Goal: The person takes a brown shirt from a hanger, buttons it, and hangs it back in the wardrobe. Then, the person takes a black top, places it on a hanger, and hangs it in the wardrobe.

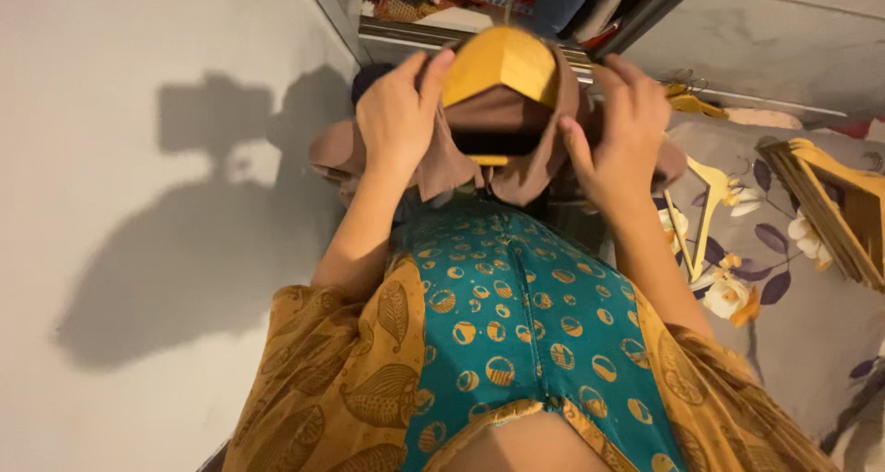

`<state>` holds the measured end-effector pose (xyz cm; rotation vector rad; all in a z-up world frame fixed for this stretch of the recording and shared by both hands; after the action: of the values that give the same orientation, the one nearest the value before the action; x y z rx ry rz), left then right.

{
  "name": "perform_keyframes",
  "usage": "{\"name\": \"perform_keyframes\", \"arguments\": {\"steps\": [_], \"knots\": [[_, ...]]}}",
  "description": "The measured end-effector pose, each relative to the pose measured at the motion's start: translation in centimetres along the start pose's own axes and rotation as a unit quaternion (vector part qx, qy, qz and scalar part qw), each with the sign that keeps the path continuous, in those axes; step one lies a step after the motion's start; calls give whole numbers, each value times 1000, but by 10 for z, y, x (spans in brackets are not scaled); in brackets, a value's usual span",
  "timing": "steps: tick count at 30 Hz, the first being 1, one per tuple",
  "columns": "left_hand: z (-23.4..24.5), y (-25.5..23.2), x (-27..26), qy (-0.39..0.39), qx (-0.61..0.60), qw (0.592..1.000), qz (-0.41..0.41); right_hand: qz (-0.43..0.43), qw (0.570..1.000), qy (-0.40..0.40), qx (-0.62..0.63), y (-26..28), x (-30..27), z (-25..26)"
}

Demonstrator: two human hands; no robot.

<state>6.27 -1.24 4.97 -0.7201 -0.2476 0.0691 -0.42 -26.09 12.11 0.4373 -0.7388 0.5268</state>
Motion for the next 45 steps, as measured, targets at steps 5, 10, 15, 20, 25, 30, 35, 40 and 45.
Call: {"name": "perform_keyframes", "arguments": {"steps": [5, 10, 15, 20, 25, 30, 35, 40, 45], "knots": [[-13, -11, -3, 71, 34, 997, -7, -197, 958, 207, 31, -49, -40, -59], [-14, -19, -5, 48, -66, 990, -119, -289, 938, 187, 30, -70, -57, -57], [-1, -15, -9, -52, 6, 969, -241, -288, 943, 159, 51, -83, -47, -46], [-8, -2, -17, -34, -1, 958, -285, -309, 924, 224, 10, -92, -54, -58], [-31, 17, -15, 41, 46, 976, -209, -294, 921, 256, -6, -89, -61, -74], [-44, 23, -18, 77, 48, 984, -154, -292, 917, 271, 2, -93, -67, -77], [-45, 19, -22, 98, 56, 984, -135, -309, 909, 276, 45, -89, -73, -70], [-38, 16, -23, 97, 54, 989, -100, -264, 931, 234, 88, -91, -77, -65], [-37, 14, -17, 106, 83, 988, -76, -240, 931, 250, 113, -87, -70, -61]]}}
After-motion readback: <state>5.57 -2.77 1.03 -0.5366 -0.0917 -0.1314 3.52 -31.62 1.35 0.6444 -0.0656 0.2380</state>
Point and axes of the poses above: each hand's wrist, its own x-axis towards the middle knuckle, its own z-axis out of the back of the hand, y = z × x, the point moved 8 cm from there along x, towards the middle knuckle, and after that the axes turned 2 degrees about z, right-handed, at the moved point
